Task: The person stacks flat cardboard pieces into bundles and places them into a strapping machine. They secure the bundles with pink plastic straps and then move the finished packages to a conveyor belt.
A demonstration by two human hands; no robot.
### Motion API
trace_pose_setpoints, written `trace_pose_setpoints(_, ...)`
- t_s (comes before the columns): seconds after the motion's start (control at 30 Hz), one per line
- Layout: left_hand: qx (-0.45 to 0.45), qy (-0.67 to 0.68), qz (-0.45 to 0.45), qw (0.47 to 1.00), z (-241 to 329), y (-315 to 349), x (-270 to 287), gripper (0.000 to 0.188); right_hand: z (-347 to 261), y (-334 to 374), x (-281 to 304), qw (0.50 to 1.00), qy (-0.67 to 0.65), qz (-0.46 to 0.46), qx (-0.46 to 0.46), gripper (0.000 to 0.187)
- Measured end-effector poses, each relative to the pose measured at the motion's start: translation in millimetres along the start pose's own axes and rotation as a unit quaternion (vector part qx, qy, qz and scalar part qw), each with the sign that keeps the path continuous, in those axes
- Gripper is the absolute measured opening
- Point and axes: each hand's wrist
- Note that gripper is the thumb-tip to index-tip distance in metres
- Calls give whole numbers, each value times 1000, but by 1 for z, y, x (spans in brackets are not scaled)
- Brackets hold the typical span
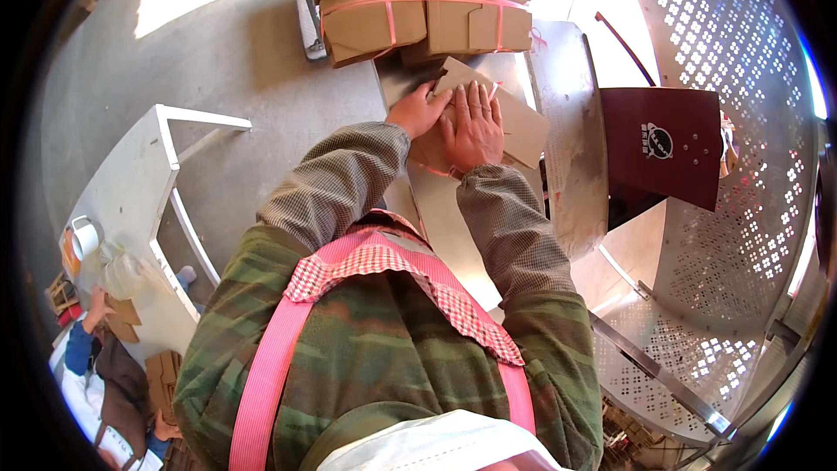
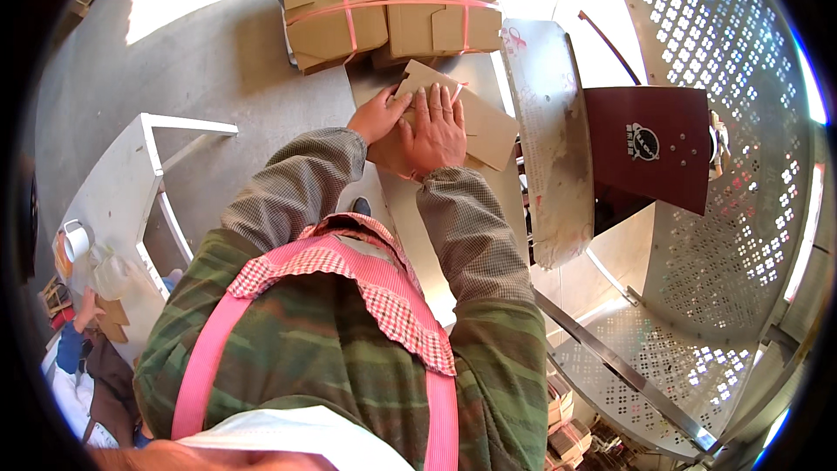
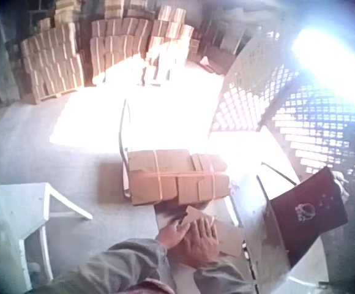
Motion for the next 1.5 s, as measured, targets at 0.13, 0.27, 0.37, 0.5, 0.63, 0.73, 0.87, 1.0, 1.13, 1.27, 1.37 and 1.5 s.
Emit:
trace_pose_setpoints(0.13,4,-29,20,999,-4,14,0,57,-6,13,-8,1000,-11,3,-3,58)
trace_pose_setpoints(0.27,29,-90,-2,996,8,-5,8,56,7,-8,-21,1000,-27,12,-1,55)
trace_pose_setpoints(0.37,17,-95,-3,995,-6,-11,0,56,3,-6,-21,999,-31,24,-25,49)
trace_pose_setpoints(0.5,52,-108,-13,993,8,-12,3,54,6,-10,-8,999,-31,19,-24,46)
trace_pose_setpoints(0.63,-214,-131,126,960,10,-17,-9,54,18,-9,-3,997,-69,39,-20,43)
trace_pose_setpoints(0.73,-262,-180,56,946,16,-8,-10,52,29,-2,6,947,-280,103,-116,42)
trace_pose_setpoints(0.87,-237,-156,21,959,26,17,-7,54,65,13,21,968,-95,-50,-227,51)
trace_pose_setpoints(1.0,-198,-123,24,972,26,18,-8,57,81,37,33,977,-140,-142,-81,62)
trace_pose_setpoints(1.13,-190,-144,25,971,25,13,-9,57,64,46,40,984,-127,-116,-47,72)
trace_pose_setpoints(1.27,-193,-160,35,967,19,13,-10,56,37,37,31,989,-121,-78,-15,74)
trace_pose_setpoints(1.37,-194,-168,43,966,20,25,-9,56,42,43,36,980,-175,-91,-15,70)
trace_pose_setpoints(1.5,-187,-164,53,967,24,42,-8,56,102,16,52,990,-129,-47,-36,61)
Point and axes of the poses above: each hand's wrist, its own y-axis away from the middle knuckle, its own x-axis out of the back of the hand, z = x × y, and after that the axes turned 3 degrees about y, right-handed
